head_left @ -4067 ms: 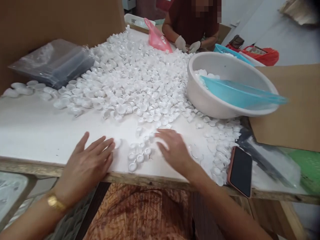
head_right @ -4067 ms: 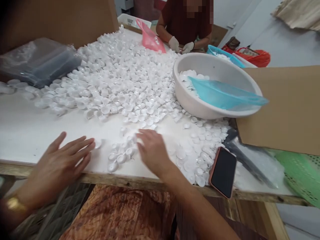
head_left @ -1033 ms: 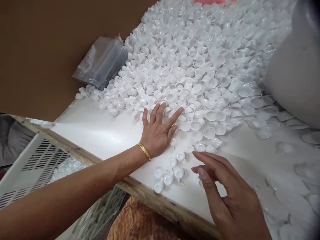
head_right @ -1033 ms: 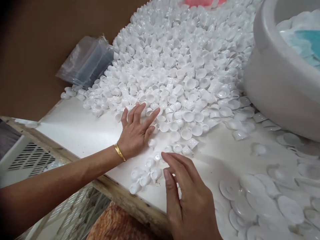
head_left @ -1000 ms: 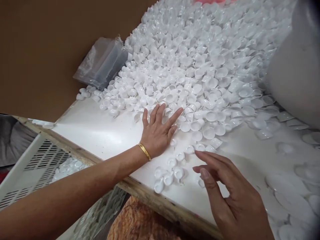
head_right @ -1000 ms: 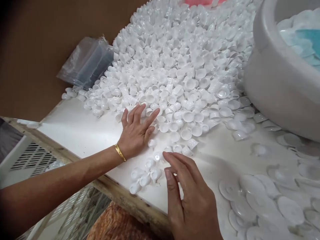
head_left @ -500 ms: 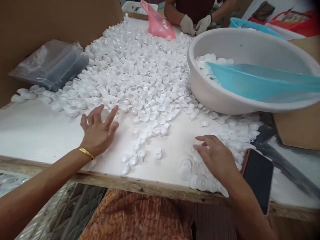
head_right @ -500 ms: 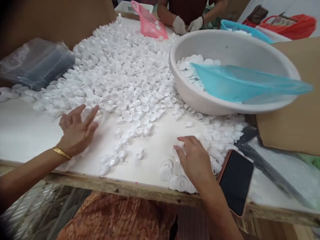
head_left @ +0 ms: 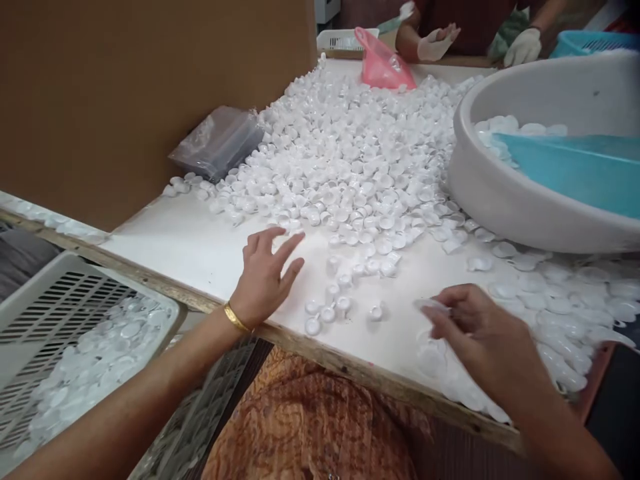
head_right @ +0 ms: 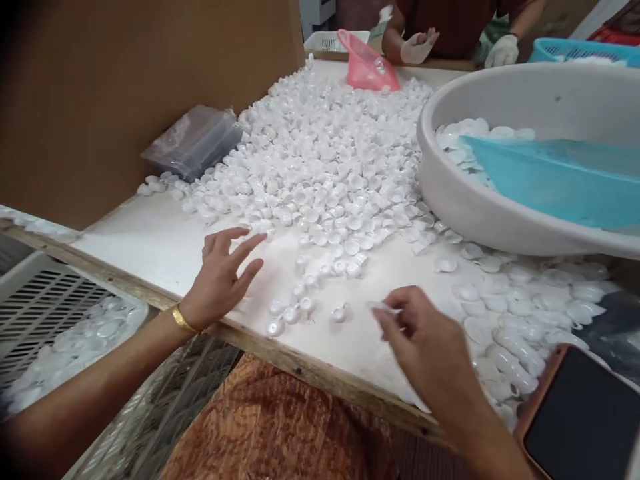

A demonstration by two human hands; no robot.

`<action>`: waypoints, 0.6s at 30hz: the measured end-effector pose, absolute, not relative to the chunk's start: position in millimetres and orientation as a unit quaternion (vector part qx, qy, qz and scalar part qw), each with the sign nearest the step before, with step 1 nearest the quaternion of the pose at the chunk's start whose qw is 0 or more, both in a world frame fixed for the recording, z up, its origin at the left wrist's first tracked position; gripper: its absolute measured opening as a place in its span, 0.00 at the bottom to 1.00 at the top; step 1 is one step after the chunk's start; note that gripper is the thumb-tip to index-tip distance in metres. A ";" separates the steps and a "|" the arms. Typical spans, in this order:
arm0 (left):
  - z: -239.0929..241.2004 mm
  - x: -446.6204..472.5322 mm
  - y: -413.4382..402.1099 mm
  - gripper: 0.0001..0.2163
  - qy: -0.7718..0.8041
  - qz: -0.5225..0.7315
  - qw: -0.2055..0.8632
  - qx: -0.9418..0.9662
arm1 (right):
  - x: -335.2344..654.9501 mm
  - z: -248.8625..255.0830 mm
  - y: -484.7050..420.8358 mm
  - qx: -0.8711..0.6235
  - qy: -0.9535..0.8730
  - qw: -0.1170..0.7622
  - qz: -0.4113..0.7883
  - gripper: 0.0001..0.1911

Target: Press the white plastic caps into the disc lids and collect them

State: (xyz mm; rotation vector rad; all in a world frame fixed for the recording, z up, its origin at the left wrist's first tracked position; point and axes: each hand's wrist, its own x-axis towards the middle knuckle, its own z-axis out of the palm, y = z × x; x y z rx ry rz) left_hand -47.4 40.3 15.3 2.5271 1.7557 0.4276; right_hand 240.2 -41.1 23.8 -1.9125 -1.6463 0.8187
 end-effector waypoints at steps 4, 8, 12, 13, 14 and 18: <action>17.4 -45.6 21.1 0.12 0.490 0.131 0.078 0.858 | 164.2 28.0 -44.0 -0.511 -0.671 0.225 0.489 0.03; 7.3 -55.0 2.6 0.11 0.505 0.128 0.106 0.847 | 132.9 7.6 -38.4 -0.508 -0.755 0.180 0.372 0.08; 1.8 -72.6 -0.5 0.12 0.542 0.121 0.082 0.828 | 145.9 -4.1 -28.6 -0.559 -0.755 0.151 0.307 0.06; 2.2 -74.8 0.0 0.11 0.549 0.130 0.076 0.822 | 150.9 -4.5 -26.3 -0.570 -0.750 0.154 0.298 0.05; 3.1 -75.4 0.5 0.11 0.553 0.140 0.074 0.818 | 155.1 -4.1 -24.4 -0.580 -0.743 0.162 0.293 0.05; 5.7 -61.5 0.2 0.10 0.526 0.131 0.128 0.830 | 155.0 -0.4 -19.7 -0.604 -0.685 0.239 0.329 0.04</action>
